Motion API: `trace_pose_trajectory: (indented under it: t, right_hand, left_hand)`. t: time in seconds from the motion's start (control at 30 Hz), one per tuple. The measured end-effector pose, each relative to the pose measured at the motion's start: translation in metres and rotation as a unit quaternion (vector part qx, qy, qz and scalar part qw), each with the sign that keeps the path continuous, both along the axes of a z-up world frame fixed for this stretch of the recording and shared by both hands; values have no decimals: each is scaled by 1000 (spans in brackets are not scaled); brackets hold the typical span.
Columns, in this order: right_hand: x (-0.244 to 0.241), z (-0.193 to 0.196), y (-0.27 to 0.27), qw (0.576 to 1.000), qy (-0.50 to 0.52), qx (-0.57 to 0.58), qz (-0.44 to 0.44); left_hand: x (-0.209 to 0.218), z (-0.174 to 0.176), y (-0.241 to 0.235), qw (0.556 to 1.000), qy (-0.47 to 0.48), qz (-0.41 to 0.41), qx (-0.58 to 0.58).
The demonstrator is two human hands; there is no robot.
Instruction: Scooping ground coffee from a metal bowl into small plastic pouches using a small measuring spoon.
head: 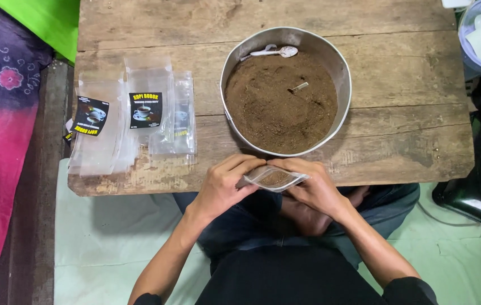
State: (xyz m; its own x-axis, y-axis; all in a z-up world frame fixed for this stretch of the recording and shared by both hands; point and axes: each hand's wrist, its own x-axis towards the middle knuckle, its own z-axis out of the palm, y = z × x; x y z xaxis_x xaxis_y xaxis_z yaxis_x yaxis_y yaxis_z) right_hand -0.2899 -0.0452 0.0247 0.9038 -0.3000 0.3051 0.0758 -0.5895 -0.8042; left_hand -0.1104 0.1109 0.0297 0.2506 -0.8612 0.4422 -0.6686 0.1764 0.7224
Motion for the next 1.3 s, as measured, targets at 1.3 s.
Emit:
trace_pose_trajectory:
  t: [1.3]
  right_hand:
    - [-2, 22, 5, 994, -75, -67, -30]
  left_hand:
    - [-3, 18, 5, 997, 53, 7, -49]
